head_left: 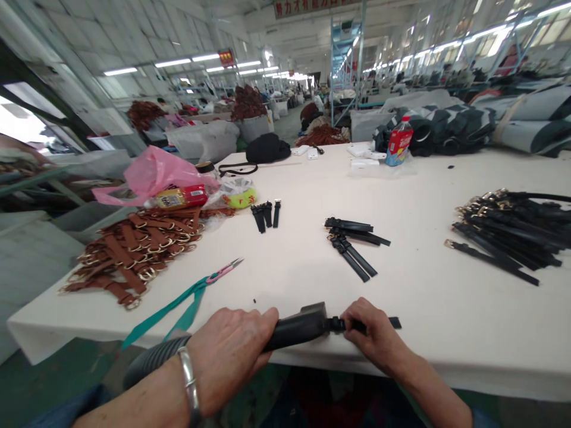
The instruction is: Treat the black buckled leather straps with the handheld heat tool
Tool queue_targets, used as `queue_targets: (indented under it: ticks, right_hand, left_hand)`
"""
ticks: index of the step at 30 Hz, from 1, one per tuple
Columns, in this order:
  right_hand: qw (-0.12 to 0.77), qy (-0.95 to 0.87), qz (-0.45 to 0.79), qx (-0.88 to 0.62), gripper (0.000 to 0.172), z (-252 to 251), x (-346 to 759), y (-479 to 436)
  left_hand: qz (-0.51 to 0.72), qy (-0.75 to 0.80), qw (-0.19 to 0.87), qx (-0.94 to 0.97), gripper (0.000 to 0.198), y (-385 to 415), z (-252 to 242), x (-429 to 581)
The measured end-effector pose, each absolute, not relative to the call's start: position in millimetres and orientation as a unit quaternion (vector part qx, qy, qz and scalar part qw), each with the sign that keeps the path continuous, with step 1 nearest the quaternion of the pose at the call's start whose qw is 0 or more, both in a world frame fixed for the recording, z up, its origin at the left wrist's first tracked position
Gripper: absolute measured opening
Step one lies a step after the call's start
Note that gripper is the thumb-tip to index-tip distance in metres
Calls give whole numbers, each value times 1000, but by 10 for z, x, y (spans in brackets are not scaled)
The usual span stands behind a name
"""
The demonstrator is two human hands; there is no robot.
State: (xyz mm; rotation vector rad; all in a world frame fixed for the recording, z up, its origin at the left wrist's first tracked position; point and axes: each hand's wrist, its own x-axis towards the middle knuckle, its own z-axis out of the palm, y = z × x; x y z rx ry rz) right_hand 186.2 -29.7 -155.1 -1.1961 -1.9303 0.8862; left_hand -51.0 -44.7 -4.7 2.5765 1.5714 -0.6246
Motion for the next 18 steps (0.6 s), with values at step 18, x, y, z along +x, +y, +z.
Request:
queue_targets:
  ticks: [18]
  right_hand:
    - [348,-741,339,-463,17,-1527,1872,-312]
  left_hand:
    - [-171,576,-2,800,27,-361,-203,-904]
